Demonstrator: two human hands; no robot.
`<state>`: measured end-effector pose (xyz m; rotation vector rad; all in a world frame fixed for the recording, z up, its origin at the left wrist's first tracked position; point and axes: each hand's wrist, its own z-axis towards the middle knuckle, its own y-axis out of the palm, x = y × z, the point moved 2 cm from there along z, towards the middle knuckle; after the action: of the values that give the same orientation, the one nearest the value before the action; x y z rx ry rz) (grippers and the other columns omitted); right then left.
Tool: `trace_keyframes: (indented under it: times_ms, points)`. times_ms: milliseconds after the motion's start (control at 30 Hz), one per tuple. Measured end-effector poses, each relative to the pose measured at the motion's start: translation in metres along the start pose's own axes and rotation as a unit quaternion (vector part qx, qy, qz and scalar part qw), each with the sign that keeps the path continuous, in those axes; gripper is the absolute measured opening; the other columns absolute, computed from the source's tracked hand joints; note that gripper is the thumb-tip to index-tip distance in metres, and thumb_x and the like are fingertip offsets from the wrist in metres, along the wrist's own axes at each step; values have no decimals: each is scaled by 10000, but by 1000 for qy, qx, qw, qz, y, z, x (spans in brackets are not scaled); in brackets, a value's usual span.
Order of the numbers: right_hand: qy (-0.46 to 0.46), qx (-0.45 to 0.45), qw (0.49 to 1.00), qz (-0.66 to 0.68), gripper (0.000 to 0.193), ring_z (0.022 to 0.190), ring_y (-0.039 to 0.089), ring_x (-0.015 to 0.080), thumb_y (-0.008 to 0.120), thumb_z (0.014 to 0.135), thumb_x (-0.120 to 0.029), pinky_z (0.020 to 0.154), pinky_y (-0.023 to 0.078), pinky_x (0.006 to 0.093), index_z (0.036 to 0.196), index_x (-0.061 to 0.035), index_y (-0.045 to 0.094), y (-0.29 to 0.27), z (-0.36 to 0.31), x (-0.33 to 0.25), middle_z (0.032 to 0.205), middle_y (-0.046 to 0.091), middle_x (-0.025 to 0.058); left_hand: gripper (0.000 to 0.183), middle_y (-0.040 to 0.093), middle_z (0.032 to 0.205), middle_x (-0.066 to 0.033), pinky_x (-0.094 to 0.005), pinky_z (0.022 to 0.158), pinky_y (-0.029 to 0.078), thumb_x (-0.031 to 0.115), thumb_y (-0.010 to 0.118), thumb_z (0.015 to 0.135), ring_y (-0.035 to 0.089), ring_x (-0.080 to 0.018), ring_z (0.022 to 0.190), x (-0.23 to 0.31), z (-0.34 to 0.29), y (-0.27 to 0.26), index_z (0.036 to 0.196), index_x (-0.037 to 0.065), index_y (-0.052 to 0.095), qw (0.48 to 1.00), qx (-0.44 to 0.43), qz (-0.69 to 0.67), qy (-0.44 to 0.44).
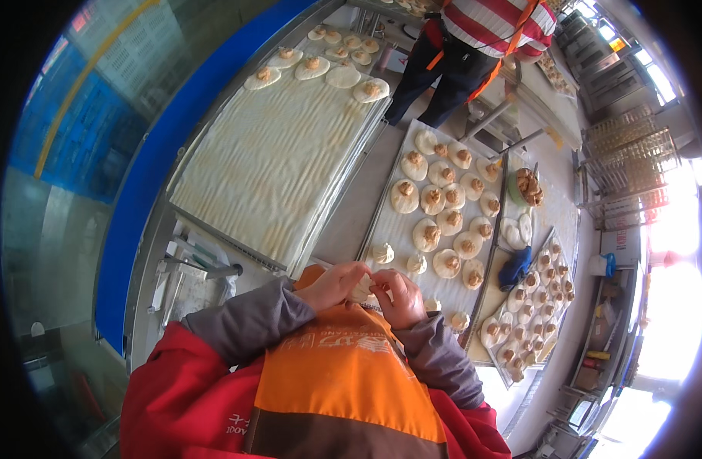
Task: The person places round dough discs onto a blue conveyor belt, then picks them up and fills them with a brown mixture from a bowl, pinching the edges to seal them. The finished buns are placed onto metal trays. Another worker in an orange apron is visible in the background performing similar tasks.
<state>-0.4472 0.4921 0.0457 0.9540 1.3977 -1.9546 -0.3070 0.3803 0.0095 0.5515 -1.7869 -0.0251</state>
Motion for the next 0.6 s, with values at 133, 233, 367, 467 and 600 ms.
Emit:
trace_keyframes:
  times_ms: [133, 233, 367, 467, 600]
  points:
    - [-10, -28, 1000, -2, 137, 761, 672, 272, 697, 826, 13, 664, 539, 349, 937, -12, 620, 0, 2, -6, 857, 654, 111, 718, 593, 703, -31, -247, 482, 392, 732, 284, 964, 529, -107, 539, 1, 3, -2, 1032, 94, 606, 979, -45, -97, -175]
    - [23, -57, 997, 38, 146, 758, 660, 280, 704, 818, 7, 661, 534, 352, 934, -11, 618, -3, 2, -9, 843, 641, 113, 760, 592, 699, -27, -243, 472, 368, 773, 252, 940, 519, -112, 529, 5, 3, -4, 972, 107, 616, 958, -89, -126, -241]
    - [-37, -84, 996, -7, 161, 745, 647, 271, 709, 815, 5, 669, 529, 347, 942, -3, 611, -5, 0, -10, 837, 624, 110, 736, 582, 692, -22, -247, 469, 368, 757, 260, 951, 514, -109, 526, -2, 4, 2, 957, 111, 612, 951, -109, -130, -258]
    - [-6, -51, 999, -13, 166, 742, 644, 237, 712, 823, 3, 673, 528, 336, 952, -3, 607, -2, -3, -3, 837, 621, 97, 688, 579, 707, -18, -246, 477, 390, 708, 271, 981, 517, -102, 533, -14, 9, 12, 973, 105, 603, 964, -42, -188, -186]
    - [213, 25, 955, 204, 138, 736, 640, 191, 707, 836, 16, 671, 524, 312, 933, -11, 614, 3, -16, 11, 821, 630, 78, 559, 575, 692, -10, -229, 435, 406, 552, 290, 1058, 510, -85, 494, -27, 18, 21, 970, 89, 590, 989, 109, -89, -33]
